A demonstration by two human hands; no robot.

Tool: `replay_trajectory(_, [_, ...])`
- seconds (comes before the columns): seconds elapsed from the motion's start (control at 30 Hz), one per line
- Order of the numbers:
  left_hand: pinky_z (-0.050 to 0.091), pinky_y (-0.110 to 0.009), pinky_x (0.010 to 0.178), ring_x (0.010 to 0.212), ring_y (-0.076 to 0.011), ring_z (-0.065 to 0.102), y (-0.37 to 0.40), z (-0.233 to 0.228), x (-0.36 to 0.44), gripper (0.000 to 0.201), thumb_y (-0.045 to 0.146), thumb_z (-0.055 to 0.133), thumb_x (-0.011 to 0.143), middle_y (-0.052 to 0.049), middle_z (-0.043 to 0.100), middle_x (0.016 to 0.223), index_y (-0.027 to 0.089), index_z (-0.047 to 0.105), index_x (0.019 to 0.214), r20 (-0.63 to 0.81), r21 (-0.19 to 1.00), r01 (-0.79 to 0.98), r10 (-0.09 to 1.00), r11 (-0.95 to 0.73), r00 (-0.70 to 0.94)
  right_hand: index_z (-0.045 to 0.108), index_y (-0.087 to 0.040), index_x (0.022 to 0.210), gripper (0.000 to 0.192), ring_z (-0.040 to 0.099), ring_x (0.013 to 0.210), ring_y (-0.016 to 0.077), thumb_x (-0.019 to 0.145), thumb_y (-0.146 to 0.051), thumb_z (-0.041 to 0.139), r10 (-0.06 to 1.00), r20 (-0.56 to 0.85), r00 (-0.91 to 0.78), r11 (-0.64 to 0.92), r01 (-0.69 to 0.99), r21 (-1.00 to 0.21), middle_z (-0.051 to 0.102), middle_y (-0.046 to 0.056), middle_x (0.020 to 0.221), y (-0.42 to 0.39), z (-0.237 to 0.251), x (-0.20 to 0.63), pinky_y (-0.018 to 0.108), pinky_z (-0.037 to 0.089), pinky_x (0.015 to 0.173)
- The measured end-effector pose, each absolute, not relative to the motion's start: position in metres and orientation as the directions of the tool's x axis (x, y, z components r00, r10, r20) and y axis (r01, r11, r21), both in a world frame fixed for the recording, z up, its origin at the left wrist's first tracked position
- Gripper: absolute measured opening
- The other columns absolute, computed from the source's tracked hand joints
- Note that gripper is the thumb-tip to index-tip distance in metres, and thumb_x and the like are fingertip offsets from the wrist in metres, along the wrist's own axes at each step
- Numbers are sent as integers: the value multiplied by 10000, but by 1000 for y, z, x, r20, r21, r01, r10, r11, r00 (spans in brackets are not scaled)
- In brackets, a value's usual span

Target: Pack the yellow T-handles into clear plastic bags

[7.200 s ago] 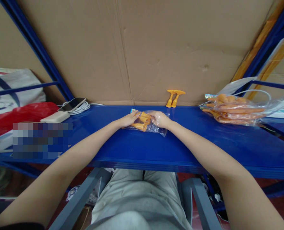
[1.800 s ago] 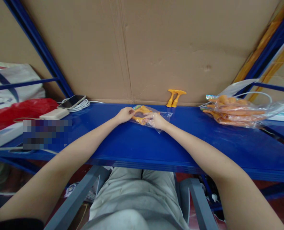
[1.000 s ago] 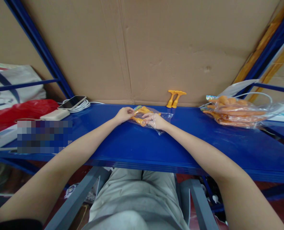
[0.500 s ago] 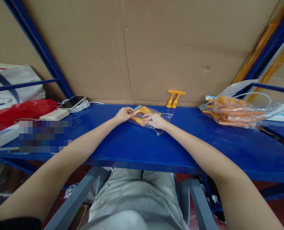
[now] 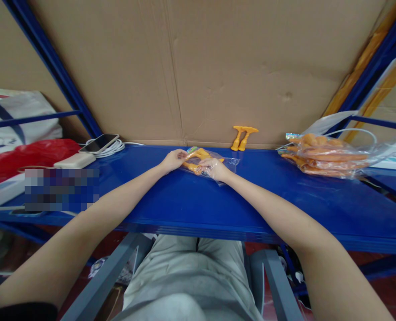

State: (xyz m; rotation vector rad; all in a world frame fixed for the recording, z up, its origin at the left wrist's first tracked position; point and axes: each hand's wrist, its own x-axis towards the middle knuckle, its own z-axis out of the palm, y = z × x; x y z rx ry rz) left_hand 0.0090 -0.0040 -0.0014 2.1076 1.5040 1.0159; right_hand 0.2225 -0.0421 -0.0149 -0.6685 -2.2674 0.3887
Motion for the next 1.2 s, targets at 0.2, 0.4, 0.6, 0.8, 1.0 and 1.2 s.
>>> replay_trajectory(0.2, [517, -265, 900, 902, -148, 682, -5, 1, 11, 268, -25, 548, 709, -71, 733, 986, 132, 657, 896, 336, 673, 656, 931, -342, 141, 755, -190, 804, 565, 691, 916, 231, 880, -656, 445, 547, 558, -624, 832, 332, -444, 746, 116, 928, -45, -10, 220, 351, 511, 873])
replay_trajectory(0.4, [521, -266, 895, 941, -156, 678, -4, 0, 9, 233, 15, 547, 757, -64, 736, 1015, 143, 659, 915, 350, 638, 685, 925, -351, 148, 743, -179, 790, 426, 687, 846, 222, 931, -484, 481, 575, 574, -583, 817, 437, -376, 741, 92, 843, -44, -10, 219, 336, 506, 814])
replay_trajectory(0.6, [445, -320, 1036, 1151, -207, 620, -8, 2, 11, 284, 116, 515, 843, -63, 703, 1180, 180, 677, 1068, 392, 492, 751, 882, -441, 261, 756, -201, 842, 287, 691, 924, 242, 909, -377, 540, 595, 577, -560, 803, 451, -390, 750, 91, 923, -40, -13, 219, 379, 510, 868])
replay_trajectory(0.8, [363, -299, 1109, 1255, -169, 555, -16, 4, 13, 381, 156, 477, 857, 21, 648, 1291, 257, 687, 1158, 338, 477, 691, 839, -543, 426, 743, -202, 994, 278, 684, 999, 263, 872, -403, 595, 599, 562, -570, 800, 433, -415, 739, 102, 1038, -34, -19, 223, 435, 509, 915])
replay_trajectory(1.0, [321, -276, 1126, 1302, -154, 509, -13, 4, 10, 398, 175, 451, 855, -18, 602, 1349, 214, 682, 1177, 288, 444, 692, 822, -570, 492, 731, -187, 996, 265, 673, 1037, 287, 857, -383, 619, 617, 551, -562, 787, 438, -435, 727, 125, 1075, -31, -21, 223, 483, 503, 944])
replay_trajectory(1.2, [318, -260, 1126, 1293, -149, 518, -14, 7, 9, 364, 192, 448, 870, -1, 630, 1317, 230, 701, 1129, 275, 456, 691, 827, -561, 490, 747, -190, 934, 175, 685, 1017, 250, 797, -269, 672, 754, 477, -452, 644, 369, -670, 740, 86, 1050, -36, -16, 227, 446, 520, 951])
